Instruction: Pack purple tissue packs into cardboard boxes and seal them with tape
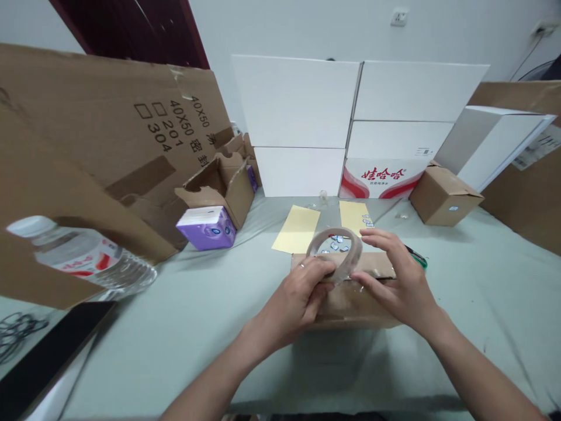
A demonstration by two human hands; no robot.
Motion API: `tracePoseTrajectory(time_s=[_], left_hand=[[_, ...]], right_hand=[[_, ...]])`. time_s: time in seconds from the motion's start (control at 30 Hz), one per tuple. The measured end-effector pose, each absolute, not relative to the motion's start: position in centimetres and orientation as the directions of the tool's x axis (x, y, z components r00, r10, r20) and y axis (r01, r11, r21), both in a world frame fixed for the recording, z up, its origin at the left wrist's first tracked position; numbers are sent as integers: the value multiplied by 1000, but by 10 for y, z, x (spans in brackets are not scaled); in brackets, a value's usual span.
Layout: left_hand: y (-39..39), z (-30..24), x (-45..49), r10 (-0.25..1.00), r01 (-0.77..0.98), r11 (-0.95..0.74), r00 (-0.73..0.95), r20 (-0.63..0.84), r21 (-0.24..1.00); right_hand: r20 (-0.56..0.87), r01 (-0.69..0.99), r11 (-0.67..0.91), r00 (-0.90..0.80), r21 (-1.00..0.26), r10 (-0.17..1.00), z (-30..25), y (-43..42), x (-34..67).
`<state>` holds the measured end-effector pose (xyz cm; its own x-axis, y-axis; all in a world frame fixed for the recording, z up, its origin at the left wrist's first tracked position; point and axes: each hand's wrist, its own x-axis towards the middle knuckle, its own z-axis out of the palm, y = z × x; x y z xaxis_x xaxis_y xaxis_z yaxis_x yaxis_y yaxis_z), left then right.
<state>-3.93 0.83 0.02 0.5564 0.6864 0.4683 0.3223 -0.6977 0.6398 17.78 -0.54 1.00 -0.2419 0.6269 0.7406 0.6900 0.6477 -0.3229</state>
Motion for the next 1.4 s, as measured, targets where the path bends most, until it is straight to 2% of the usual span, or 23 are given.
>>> tracePoseTrajectory(time_s=[0.13,0.27,0.53,0.67,0.83,0.9,0.97,1.03,1.13,1.2,1.27,1.33,1.4], left_hand=[[9,-1,-44,677,310,-689,597,431,655],[10,-3,-46,652,292,-715,608,454,635],[10,-5,-46,599,273,-767,630,494,582],[11,-4,-46,590,266,-769,643,487,581],[10,-5,-44,566,255,-794,643,517,552],[10,-4,-43,606,284,-777,579,546,561],[10,0,-40,727,342,-680,428,536,649],[11,7,-37,867,396,-494,292,404,774],[13,22,-32,943,458,-281,295,154,843],[13,32,-30,934,312,-202,345,88,928],[12,39,-28,918,-22,-70,390,73,997],[9,44,-24,900,-297,99,433,42,950],[8,46,-18,902,-419,224,431,-24,880]], right_hand=[[731,661,656,-234,-364,641,10,-7,178],[729,640,644,-185,-419,659,13,-10,179],[749,621,658,-166,-425,641,23,-7,180],[784,612,689,-173,-389,596,22,-6,180],[838,659,704,-204,-266,507,21,-6,177],[845,683,691,-207,-236,493,22,-5,178],[852,710,662,-173,-240,494,26,-3,179],[869,730,629,-101,-266,484,32,-1,180],[914,759,613,-61,-219,402,40,0,179],[936,773,621,-112,-129,334,43,0,178],[942,774,629,-159,-67,297,42,0,176],[942,769,636,-169,-59,291,39,-1,176],[936,756,652,-189,-55,298,35,-2,177]])
